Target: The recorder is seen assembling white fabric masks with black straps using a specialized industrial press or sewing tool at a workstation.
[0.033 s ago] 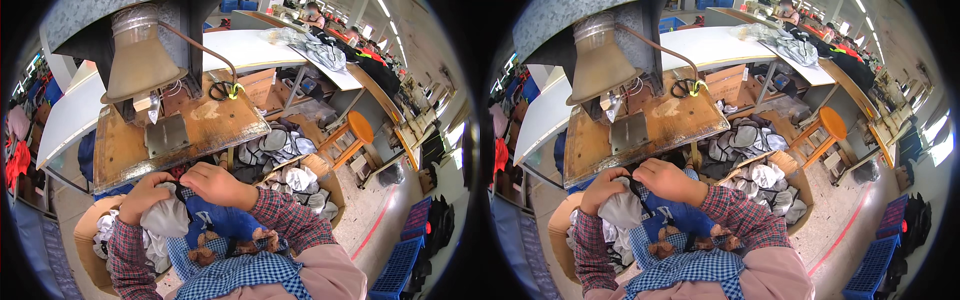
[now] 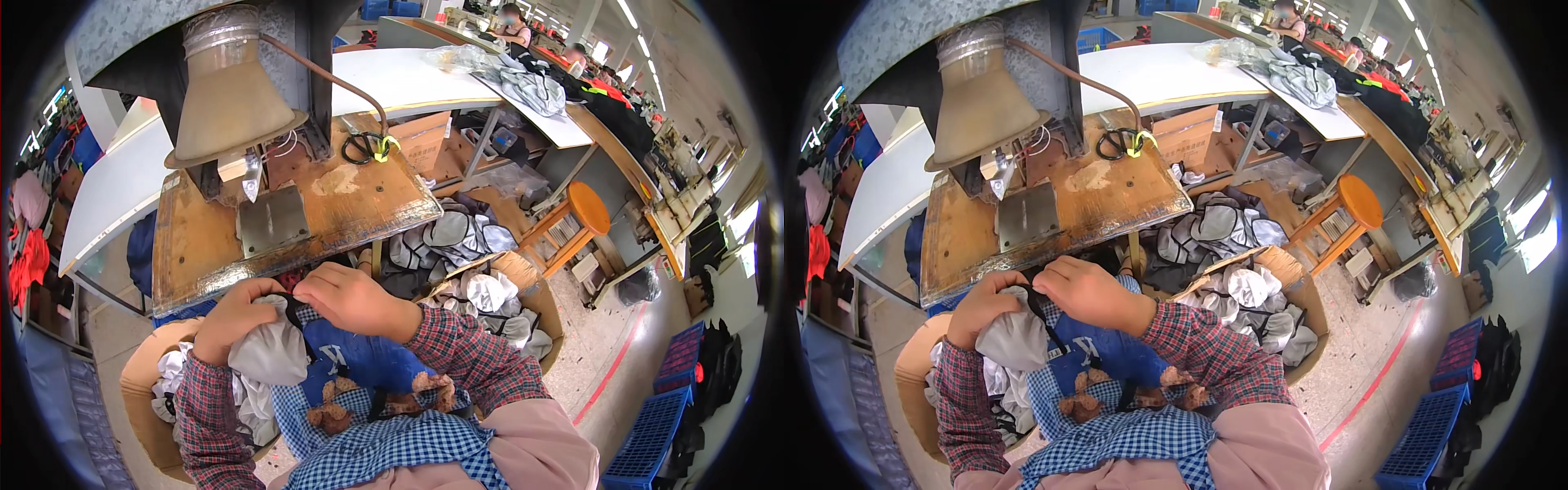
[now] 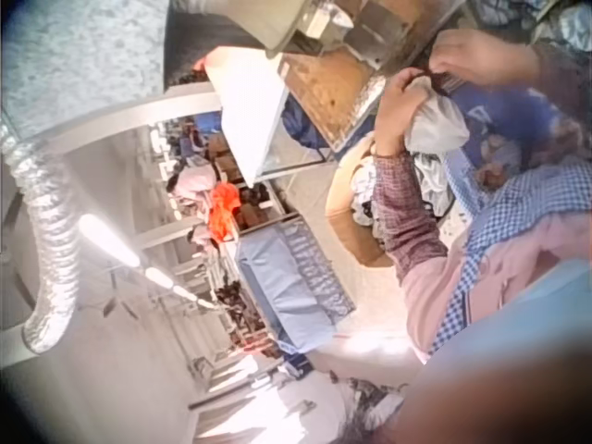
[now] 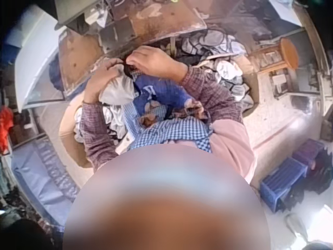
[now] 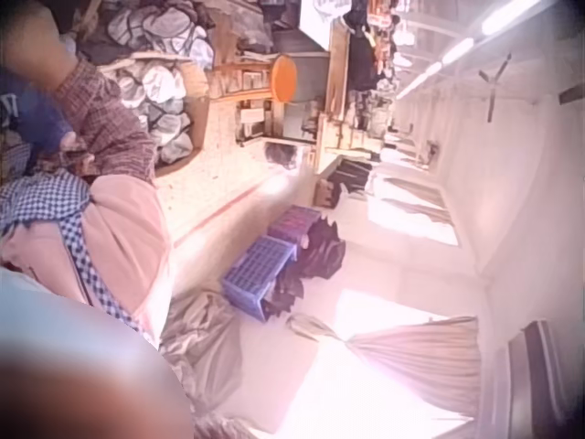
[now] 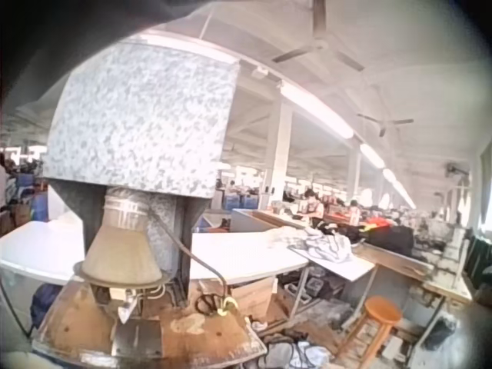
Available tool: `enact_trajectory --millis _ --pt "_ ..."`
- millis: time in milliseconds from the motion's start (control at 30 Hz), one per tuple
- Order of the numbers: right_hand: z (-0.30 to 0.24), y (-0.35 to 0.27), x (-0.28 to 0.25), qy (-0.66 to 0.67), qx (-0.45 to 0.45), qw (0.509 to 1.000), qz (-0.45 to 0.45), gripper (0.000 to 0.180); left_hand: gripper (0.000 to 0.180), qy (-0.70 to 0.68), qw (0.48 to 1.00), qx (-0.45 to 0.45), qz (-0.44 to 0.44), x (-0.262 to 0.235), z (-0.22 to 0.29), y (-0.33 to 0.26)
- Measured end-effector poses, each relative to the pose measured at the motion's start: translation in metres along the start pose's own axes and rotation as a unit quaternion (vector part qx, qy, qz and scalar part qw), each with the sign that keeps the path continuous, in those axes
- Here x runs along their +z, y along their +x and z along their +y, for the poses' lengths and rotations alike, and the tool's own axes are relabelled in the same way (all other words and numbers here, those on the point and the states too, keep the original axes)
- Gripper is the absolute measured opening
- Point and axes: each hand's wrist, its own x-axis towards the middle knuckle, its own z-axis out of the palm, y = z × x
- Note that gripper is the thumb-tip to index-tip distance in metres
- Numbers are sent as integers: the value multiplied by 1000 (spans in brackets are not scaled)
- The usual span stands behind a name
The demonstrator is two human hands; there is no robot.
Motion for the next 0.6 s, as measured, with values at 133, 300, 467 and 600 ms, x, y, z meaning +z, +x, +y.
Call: enact_trajectory --millis 133,300,467,600 --pt "4 3 4 7 5 1000 15 13 31 -15 1000 -1 -14 -5 -1 5" --pt "5 1 6 9 12 1000 11 13 29 -31 999 -8 -9 -3 0 4" --pt "6 1 6 11 13 1000 11 13 31 -37 999 -8 -15 -4 -2 5" --pt "6 1 5 16 18 1000 9 14 31 -42 999 -12 -12 -3 -2 6"
